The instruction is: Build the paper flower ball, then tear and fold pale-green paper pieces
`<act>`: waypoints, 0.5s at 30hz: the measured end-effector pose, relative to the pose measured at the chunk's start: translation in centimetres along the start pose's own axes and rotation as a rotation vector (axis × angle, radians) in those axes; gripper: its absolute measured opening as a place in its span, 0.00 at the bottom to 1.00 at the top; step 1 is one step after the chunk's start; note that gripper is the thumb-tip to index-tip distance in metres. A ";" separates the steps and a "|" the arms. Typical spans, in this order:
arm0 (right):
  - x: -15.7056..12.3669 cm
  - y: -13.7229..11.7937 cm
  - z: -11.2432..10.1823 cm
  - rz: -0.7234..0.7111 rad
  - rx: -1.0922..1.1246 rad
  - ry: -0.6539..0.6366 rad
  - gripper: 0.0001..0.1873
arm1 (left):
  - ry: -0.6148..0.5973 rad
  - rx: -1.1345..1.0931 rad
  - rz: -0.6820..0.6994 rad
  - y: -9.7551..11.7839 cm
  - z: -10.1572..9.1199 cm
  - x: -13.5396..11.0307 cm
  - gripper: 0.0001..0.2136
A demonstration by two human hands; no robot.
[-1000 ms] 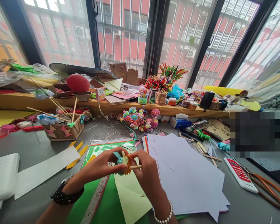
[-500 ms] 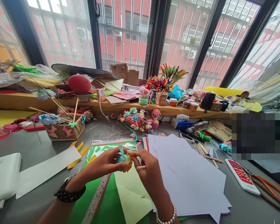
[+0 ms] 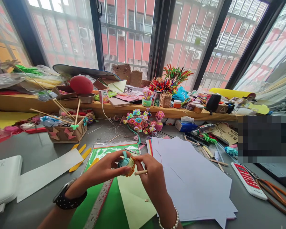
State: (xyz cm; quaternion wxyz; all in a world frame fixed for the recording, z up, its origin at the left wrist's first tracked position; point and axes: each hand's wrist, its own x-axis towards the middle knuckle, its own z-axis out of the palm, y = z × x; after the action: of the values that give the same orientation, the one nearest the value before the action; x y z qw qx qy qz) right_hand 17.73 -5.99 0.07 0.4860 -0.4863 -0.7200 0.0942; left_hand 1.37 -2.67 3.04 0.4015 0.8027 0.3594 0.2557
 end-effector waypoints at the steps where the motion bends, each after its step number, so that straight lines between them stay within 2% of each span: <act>1: 0.0 -0.1 0.0 0.003 -0.006 0.012 0.07 | 0.006 0.006 -0.003 0.0 0.0 0.0 0.14; 8: 0.3 -0.1 -0.7 0.022 0.034 -0.075 0.07 | 0.071 0.164 0.042 -0.5 -0.1 -0.2 0.15; 15: 0.2 -0.1 -0.6 0.014 -0.012 -0.048 0.07 | 0.093 0.211 0.068 -0.5 0.1 -0.2 0.14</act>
State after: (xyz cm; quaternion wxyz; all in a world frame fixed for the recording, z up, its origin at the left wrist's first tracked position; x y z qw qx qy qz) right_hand 18.14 -6.02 0.54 0.4651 -0.4918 -0.7286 0.1048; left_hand 1.14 -2.69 2.55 0.2888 0.8395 0.3751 0.2669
